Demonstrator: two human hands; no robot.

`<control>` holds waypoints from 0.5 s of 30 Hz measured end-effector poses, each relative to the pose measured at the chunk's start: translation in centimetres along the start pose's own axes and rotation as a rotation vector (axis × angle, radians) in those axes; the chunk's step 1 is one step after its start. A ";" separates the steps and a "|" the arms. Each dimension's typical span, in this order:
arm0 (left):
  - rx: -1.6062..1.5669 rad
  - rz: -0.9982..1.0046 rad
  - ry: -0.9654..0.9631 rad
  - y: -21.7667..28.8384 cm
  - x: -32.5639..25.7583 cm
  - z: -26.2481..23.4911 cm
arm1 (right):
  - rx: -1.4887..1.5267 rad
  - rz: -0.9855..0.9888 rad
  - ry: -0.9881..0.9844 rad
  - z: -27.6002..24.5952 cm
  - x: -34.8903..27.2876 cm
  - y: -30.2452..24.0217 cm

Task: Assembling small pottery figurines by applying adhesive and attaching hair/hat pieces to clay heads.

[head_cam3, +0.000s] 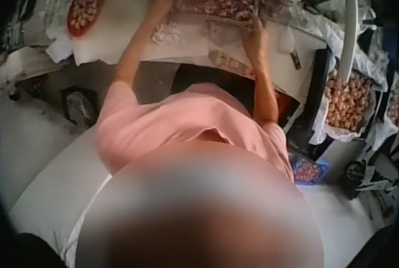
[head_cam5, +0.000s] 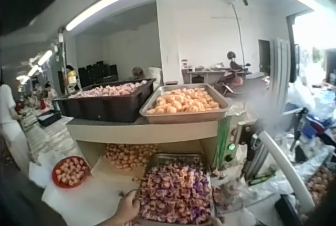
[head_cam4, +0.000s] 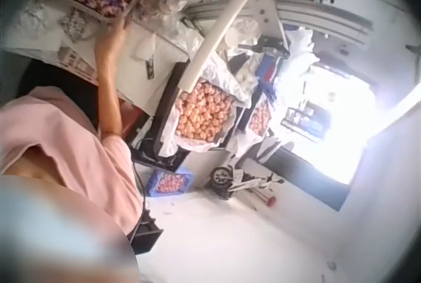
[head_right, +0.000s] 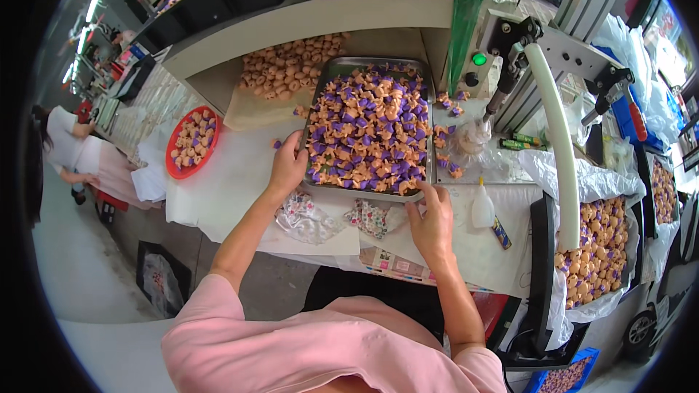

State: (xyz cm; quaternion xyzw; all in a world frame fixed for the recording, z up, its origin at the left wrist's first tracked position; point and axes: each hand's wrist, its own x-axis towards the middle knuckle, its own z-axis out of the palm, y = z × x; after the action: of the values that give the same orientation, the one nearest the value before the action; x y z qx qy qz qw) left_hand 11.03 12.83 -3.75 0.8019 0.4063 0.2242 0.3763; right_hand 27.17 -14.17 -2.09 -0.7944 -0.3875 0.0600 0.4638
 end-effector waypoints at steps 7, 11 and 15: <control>-0.009 0.161 0.295 -0.7 4.3 0.7 | 0.144 0.096 0.088 2.9 2.4 -0.3; 0.011 0.172 0.218 -1.2 5.9 -0.3 | 0.457 0.308 0.075 4.3 3.5 0.7; 0.097 0.106 -0.119 -0.9 8.3 -2.8 | 0.742 0.523 0.118 3.1 3.7 1.3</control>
State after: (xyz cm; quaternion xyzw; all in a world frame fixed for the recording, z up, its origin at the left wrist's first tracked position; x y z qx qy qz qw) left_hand 13.42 21.14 -2.30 0.8515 0.3508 0.1756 0.3480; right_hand 29.09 -9.86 -3.90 -0.6477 -0.0991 0.2645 0.7076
